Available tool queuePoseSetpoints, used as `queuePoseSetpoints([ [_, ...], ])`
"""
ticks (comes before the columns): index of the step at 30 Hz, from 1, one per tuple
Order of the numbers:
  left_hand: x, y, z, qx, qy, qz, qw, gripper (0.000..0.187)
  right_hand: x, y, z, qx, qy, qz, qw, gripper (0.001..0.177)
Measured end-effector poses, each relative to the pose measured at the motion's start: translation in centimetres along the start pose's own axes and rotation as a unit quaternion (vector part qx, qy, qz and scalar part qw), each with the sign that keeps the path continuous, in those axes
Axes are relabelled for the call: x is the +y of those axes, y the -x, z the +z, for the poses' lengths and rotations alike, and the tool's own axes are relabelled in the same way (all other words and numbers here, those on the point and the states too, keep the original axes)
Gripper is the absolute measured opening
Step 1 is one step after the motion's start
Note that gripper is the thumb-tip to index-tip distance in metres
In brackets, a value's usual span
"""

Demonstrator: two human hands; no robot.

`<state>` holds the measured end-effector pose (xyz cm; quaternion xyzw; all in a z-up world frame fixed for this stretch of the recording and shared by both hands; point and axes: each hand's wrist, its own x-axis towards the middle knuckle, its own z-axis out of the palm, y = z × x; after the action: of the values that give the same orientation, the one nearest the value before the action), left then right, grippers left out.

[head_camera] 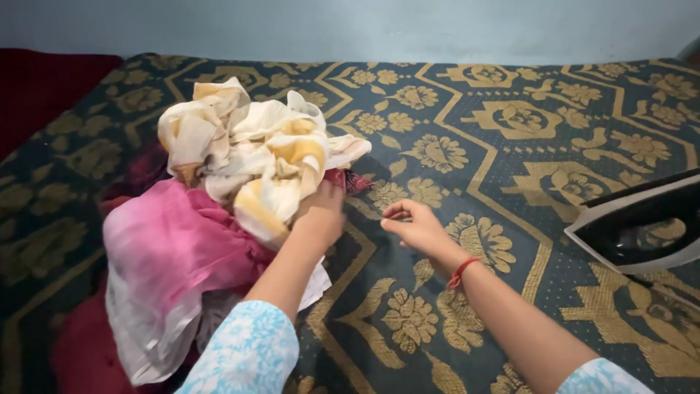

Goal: Iron a pink floral shirt on a bed.

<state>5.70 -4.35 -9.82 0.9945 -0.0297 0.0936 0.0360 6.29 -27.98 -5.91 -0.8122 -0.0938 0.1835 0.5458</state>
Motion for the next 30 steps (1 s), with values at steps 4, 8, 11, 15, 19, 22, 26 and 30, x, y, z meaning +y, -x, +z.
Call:
queuePoseSetpoints([
  [4,-0.5,0.0,-0.4,0.083,-0.055,-0.062,0.993,0.068,1.0,-0.6,-0.4,0.002,-0.031,0.001,1.0,0.028],
  [8,-2.6,-3.4,5.1,0.157,-0.17,-0.162,0.959,0.067,0.6,0.0,0.1,0.0,-0.007,0.036,0.999,0.029],
  [11,-3.2,-4.7,6.8,0.179,-0.238,-0.195,0.934,0.061,0.3,0.7,-0.2,-0.013,0.004,0.032,0.999,0.029],
  [15,-5.8,-7.6,13.6,0.238,-0.192,-0.228,0.924,0.057,0.0,0.9,-1.1,-0.013,0.007,0.038,0.999,0.029],
  [19,-5.6,-5.6,10.6,0.252,-0.081,-0.218,0.939,0.05,1.8,-0.7,-1.2,-0.002,-0.004,0.041,0.999,0.029],
  [22,-4.0,-3.2,4.0,0.238,-0.016,-0.141,0.961,0.043,2.5,-1.8,-0.2,0.007,-0.052,0.042,0.998,0.029],
  [26,-1.6,-0.9,-1.8,0.294,0.126,-0.02,0.947,0.029,2.6,-2.3,0.9,0.036,-0.063,-0.03,0.997,0.034],
  [30,1.2,0.8,-6.9,0.249,0.302,0.069,0.918,0.021,0.6,-1.9,2.3,0.022,-0.069,-0.217,0.973,0.068],
])
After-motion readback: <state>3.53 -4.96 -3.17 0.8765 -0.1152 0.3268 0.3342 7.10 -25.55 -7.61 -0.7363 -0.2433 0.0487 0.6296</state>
